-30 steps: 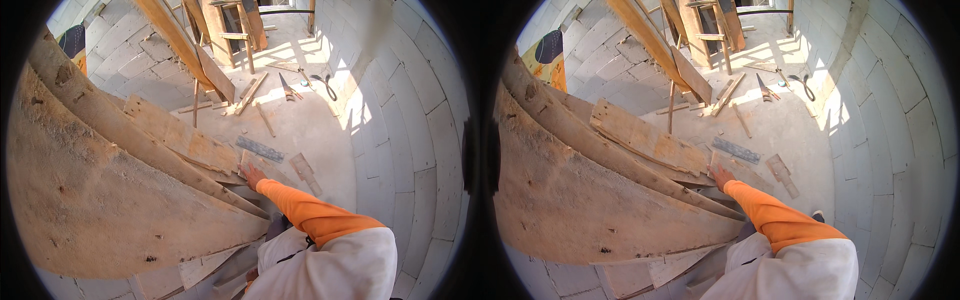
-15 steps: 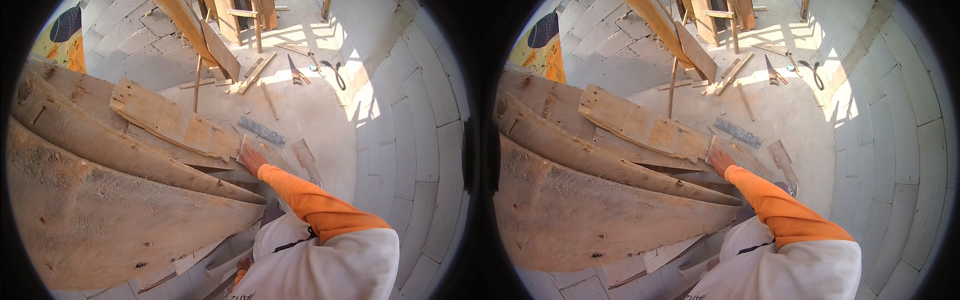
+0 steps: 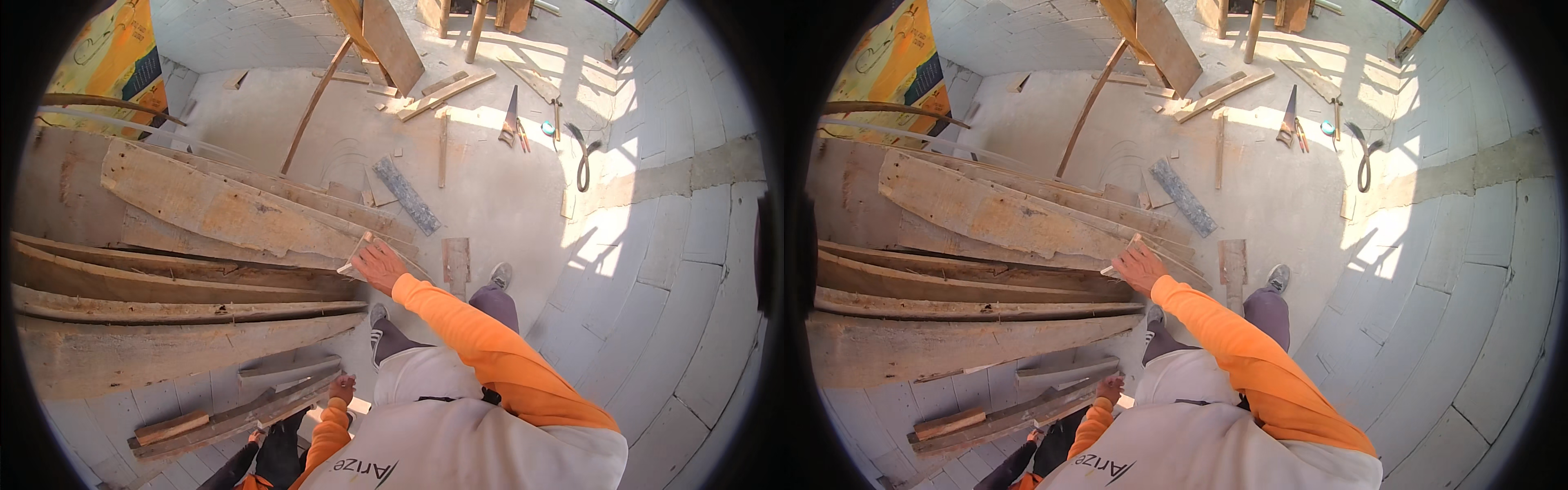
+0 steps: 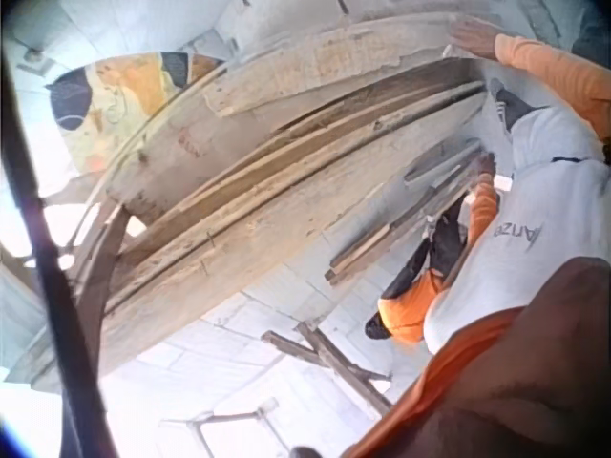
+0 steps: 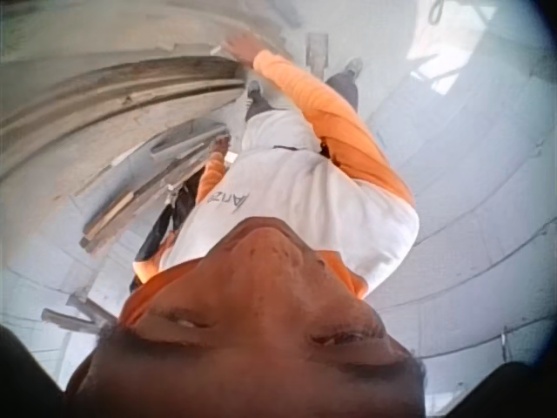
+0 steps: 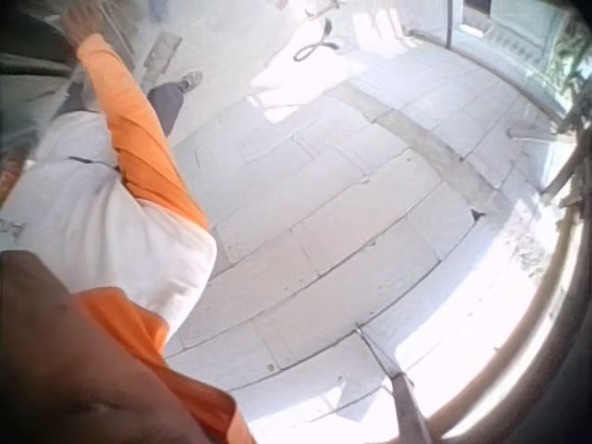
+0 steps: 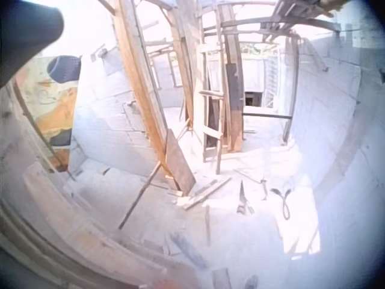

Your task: The person saws through a piece of lumber by hand, carries it across a construction site, and then measures another piece of wood using a tape measure and a pencil.

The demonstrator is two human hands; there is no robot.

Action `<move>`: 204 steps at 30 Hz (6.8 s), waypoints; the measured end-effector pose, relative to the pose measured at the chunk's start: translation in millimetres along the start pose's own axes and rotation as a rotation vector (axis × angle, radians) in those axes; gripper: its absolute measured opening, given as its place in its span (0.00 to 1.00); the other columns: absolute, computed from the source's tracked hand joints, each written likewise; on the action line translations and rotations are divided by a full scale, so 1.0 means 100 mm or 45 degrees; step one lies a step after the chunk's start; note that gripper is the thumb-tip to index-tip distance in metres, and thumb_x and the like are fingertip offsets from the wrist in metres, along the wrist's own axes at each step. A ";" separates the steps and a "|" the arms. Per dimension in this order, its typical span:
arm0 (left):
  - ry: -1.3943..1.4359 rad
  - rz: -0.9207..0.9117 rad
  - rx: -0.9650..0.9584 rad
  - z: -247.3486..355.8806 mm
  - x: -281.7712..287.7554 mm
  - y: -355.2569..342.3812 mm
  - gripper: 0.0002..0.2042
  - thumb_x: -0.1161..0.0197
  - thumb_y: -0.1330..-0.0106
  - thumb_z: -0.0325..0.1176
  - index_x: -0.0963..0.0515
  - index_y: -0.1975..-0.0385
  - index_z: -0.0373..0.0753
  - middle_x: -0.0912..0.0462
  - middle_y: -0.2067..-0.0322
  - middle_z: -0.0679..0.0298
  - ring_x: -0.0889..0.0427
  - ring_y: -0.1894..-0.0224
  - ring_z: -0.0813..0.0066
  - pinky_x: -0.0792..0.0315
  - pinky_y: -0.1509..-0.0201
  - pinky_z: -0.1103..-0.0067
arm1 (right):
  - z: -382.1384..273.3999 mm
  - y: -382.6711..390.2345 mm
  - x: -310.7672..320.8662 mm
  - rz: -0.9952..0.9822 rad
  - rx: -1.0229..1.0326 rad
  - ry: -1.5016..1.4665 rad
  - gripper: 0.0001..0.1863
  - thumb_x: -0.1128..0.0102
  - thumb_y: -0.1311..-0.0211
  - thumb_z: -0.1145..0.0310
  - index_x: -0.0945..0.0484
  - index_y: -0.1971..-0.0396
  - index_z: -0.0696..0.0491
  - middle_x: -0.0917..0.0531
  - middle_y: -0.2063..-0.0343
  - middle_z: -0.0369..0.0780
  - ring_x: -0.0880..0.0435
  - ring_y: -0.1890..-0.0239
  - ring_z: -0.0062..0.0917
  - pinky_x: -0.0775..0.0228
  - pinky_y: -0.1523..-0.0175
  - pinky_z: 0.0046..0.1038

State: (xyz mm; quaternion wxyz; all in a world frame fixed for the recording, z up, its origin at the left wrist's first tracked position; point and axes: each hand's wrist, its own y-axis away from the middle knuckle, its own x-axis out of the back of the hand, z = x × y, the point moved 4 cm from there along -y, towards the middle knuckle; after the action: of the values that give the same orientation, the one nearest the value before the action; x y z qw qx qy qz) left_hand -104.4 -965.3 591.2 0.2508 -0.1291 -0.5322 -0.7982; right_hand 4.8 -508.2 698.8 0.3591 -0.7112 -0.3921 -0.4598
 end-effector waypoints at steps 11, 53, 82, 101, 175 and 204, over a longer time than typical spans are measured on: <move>-0.145 -0.053 -0.104 1.61 -1.76 0.95 0.10 0.36 0.33 0.38 0.18 0.66 0.36 0.14 0.73 0.64 0.16 0.74 0.76 0.21 0.65 0.77 | 1.71 1.46 0.69 -0.268 -0.480 -0.465 0.12 0.48 0.31 0.65 0.21 0.52 0.50 0.25 0.53 0.44 0.25 0.47 0.39 0.33 0.44 0.41; -0.166 0.935 -0.664 5.82 -1.81 0.18 0.23 0.28 0.43 0.53 0.18 0.59 0.39 0.20 0.57 0.57 0.28 0.44 0.56 0.42 0.36 0.60 | 6.23 -0.48 2.93 -0.268 -0.765 -1.621 0.20 0.43 0.26 0.57 0.25 0.48 0.60 0.17 0.55 0.38 0.18 0.56 0.19 0.25 0.51 0.23; -0.385 1.239 -0.647 7.72 -3.96 0.84 0.20 0.29 0.47 0.39 0.25 0.56 0.41 0.27 0.55 0.64 0.31 0.44 0.66 0.42 0.43 0.67 | 5.40 -0.31 3.01 -0.560 0.582 -0.269 0.18 0.28 0.45 0.60 0.19 0.61 0.57 0.18 0.65 0.43 0.22 0.57 0.39 0.40 0.45 0.36; -0.393 1.432 -0.656 7.56 -3.91 1.27 0.13 0.37 0.47 0.32 0.26 0.61 0.42 0.30 0.61 0.64 0.30 0.48 0.69 0.43 0.45 0.69 | 5.18 -0.09 3.13 -0.268 0.804 -0.268 0.08 0.35 0.42 0.63 0.20 0.68 0.50 0.22 0.70 0.35 0.27 0.64 0.29 0.48 0.50 0.32; 2.122 1.917 1.302 -4.11 -2.57 3.42 0.14 0.39 0.32 0.37 0.19 0.52 0.37 0.14 0.57 0.52 0.14 0.59 0.59 0.21 0.52 0.70 | -7.28 1.50 -2.75 -0.789 0.901 0.289 0.15 0.32 0.40 0.59 0.21 0.67 0.56 0.17 0.69 0.45 0.19 0.65 0.39 0.32 0.54 0.44; 1.343 1.881 1.902 -11.15 0.74 7.42 0.40 0.44 0.33 0.24 0.52 0.24 0.63 0.24 0.46 0.50 0.21 0.46 0.48 0.26 0.43 0.61 | -10.90 2.21 -2.73 -0.779 1.134 0.338 0.13 0.34 0.43 0.58 0.19 0.69 0.54 0.16 0.71 0.44 0.17 0.67 0.36 0.27 0.59 0.38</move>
State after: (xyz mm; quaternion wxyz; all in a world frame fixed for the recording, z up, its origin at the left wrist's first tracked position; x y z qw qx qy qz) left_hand 300.4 -2232.2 762.3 0.8556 0.1193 -0.4944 0.0965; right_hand -278.4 -1616.1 758.4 0.5212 -0.2805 -0.6887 -0.4187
